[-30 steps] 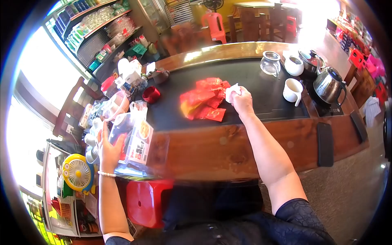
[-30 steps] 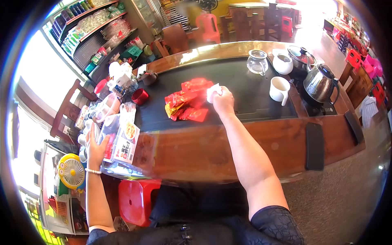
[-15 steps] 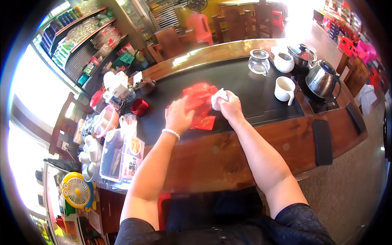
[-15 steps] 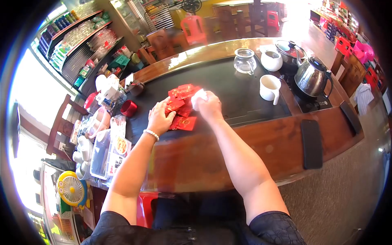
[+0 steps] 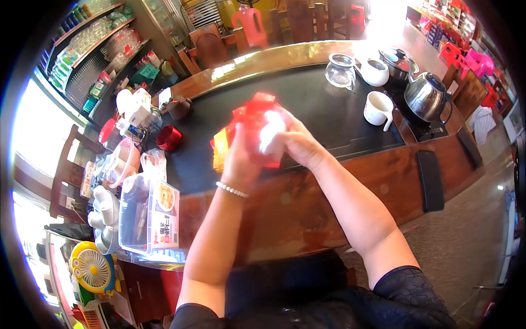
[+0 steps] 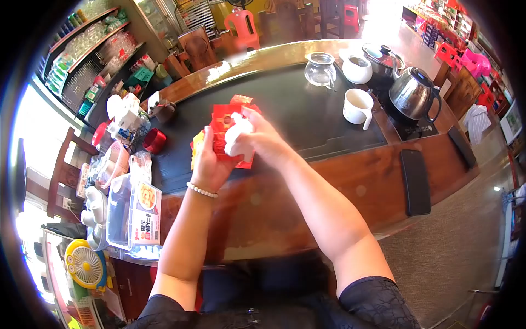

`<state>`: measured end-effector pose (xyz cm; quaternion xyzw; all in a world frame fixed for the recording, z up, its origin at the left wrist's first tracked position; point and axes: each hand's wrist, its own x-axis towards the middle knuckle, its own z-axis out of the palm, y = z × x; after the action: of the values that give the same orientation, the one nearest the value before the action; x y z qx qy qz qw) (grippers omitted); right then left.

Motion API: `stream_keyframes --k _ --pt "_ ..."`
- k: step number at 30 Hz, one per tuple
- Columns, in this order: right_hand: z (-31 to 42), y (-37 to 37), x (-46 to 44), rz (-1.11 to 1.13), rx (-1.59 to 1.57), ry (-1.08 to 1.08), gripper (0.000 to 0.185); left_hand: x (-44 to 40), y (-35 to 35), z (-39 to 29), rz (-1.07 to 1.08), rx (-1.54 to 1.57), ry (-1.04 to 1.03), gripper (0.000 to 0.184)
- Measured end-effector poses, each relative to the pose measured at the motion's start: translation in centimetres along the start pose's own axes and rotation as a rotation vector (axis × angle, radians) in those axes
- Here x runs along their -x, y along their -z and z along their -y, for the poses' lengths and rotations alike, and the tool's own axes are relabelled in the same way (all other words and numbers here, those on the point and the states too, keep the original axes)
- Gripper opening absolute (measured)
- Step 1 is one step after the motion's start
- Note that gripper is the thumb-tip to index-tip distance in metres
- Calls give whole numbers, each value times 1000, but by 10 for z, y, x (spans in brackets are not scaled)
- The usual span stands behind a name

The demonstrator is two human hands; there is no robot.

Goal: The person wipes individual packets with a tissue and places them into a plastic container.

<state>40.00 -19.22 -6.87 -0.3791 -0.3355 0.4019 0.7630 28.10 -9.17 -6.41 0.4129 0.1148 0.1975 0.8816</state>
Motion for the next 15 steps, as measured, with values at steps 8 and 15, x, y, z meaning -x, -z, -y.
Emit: stream_keyframes --k 8,15 --pt "-25 1 2 -382 312 139 27 1 16 24 15 33 186 39" --pt "-12 14 -6 -516 -76 30 30 9 12 18 33 60 229 40"
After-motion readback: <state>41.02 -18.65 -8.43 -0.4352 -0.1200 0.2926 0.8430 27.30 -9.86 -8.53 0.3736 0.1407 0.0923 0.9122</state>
